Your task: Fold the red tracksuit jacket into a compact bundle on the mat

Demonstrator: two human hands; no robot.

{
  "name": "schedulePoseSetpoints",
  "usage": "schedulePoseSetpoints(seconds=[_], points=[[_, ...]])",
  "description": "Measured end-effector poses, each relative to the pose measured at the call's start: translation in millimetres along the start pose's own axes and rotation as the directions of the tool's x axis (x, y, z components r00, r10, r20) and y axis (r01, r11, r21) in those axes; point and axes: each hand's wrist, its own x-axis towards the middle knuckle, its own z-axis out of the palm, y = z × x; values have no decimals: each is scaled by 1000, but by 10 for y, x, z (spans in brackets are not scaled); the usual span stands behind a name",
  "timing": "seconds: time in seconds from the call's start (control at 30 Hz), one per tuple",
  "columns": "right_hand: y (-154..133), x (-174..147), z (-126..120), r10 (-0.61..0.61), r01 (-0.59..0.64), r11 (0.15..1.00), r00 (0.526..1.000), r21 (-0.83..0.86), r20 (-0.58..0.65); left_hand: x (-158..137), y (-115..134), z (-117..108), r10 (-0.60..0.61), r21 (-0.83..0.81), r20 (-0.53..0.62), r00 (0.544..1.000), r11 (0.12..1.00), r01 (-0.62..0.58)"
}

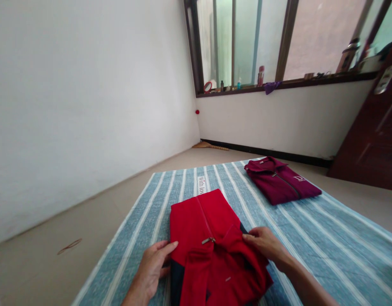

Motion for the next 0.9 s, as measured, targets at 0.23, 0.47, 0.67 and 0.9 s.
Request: schedulePoseSetpoints(seconds=[0.23, 0.47, 0.67, 0.9], points=[[7, -9, 17, 46, -48, 998, 999, 52, 24, 15, -120, -21, -74, 4, 140, 987, 997, 74], [29, -26, 69, 28, -24, 995, 999, 97, -31, 95, -191, -74, -84, -35, 258, 962, 995, 96], [28, -50, 95, 22, -18, 991, 999, 131, -33, 131, -240, -70, -51, -37, 253, 966, 997, 62], [51, -42, 108, -61, 69, 995, 992, 69, -110, 25, -181, -25, -30, -21, 238, 971, 999, 36]])
